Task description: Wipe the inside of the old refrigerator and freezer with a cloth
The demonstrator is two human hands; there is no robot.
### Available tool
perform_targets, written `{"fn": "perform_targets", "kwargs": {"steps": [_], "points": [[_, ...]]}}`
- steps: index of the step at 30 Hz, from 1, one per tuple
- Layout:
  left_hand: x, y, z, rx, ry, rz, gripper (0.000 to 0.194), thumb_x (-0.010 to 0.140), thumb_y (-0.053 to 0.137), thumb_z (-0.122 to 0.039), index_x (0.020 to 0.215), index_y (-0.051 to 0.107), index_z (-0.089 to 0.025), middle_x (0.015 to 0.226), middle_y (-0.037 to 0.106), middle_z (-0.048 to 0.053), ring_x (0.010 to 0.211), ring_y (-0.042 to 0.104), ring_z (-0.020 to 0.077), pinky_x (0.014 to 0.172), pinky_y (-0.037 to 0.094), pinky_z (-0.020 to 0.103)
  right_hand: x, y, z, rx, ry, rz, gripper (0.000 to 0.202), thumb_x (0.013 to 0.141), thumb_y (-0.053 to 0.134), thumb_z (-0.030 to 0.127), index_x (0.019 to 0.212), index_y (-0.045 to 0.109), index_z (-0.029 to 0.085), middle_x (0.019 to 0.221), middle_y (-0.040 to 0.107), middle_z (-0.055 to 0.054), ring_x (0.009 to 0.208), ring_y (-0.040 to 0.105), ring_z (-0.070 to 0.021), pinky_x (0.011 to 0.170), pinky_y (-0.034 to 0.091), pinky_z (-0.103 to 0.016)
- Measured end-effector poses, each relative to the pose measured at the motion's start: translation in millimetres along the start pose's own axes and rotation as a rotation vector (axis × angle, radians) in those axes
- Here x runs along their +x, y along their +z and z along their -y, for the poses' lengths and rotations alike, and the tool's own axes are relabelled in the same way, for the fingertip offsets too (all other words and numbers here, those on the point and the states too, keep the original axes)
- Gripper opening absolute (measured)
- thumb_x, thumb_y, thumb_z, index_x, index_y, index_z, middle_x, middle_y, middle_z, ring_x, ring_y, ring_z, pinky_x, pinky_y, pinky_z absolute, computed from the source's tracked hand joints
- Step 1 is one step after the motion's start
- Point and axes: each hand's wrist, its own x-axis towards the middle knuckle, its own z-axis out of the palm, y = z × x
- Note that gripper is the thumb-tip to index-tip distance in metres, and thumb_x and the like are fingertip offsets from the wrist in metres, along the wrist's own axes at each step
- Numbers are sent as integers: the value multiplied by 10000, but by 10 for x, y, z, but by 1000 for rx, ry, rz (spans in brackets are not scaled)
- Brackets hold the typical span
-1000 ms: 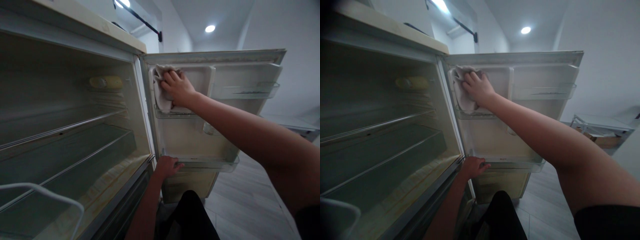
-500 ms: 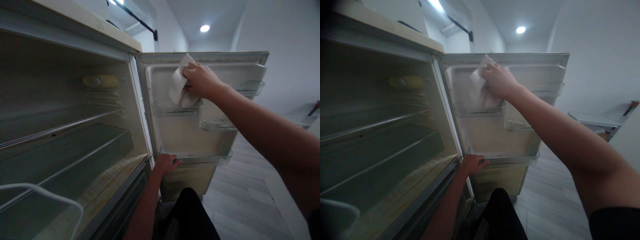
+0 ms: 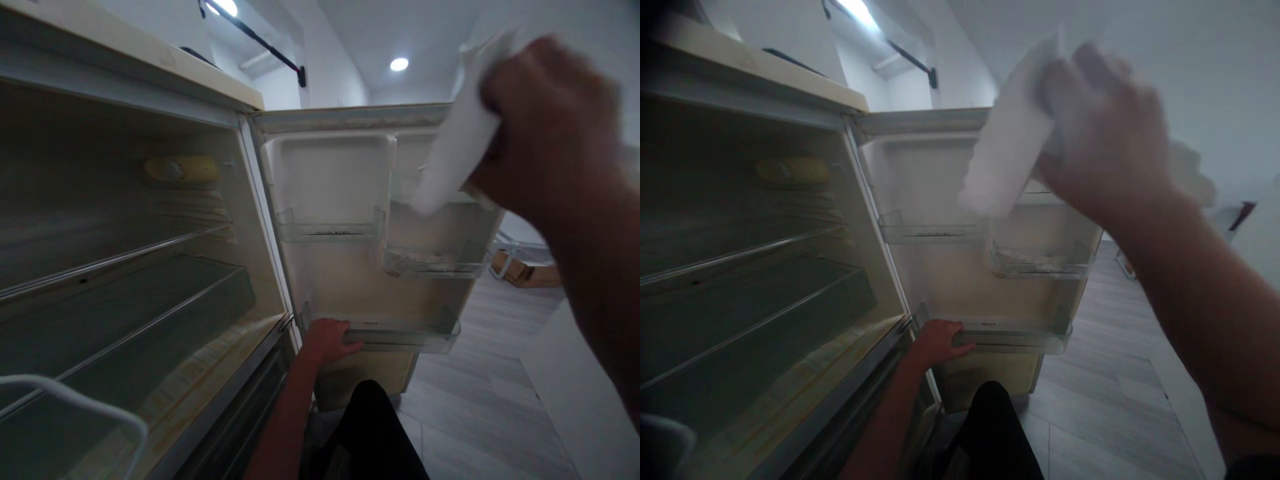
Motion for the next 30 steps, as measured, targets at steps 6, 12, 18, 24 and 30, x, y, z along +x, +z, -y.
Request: {"fn": "perform_targets", "kwargs": {"steps": [6,12,18,24,30], "points": [[79,66,-164,3,-6,-22,661,880,324,-782,869,696,-236,822,749,83,816,716,284,690,461,353,-292,251,305,3,-148,382,348,893,413,325,1125,583,130,995,680,-141,853,623,-261,732,499,-380],[83,80,-140,-7,-17,-28,641,884,331,-776,812,678,-242,804,746,61,791,711,263,663,427,334,-222,384,419,-41,-106,475,512,892,476,583,1106,578,130,977,681,-141,889,628,-274,775,467,-379],[83,107,-126,-13,-6,-28,645,896,310,-768,796,667,-240,783,738,45,768,700,243,654,404,319,-239,257,119,-84,-254,563,508,895,529,562,1185,529,145,1066,678,-135,886,614,-238,688,380,-297],[82,85,-134,-9,-15,-9,633,900,328,-755,830,678,-233,803,736,57,787,694,243,668,407,319,-321,-28,-436,-158,-239,681,404,853,586,529,1017,564,160,947,694,-132,746,599,-217,581,212,-299],[93,63,-145,-2,-12,-12,637,904,324,-751,836,682,-228,814,742,64,803,703,258,674,407,326,-111,-24,-454,143,80,808,560,995,279,509,908,658,107,792,652,-141,685,552,-195,615,312,-312]]}}
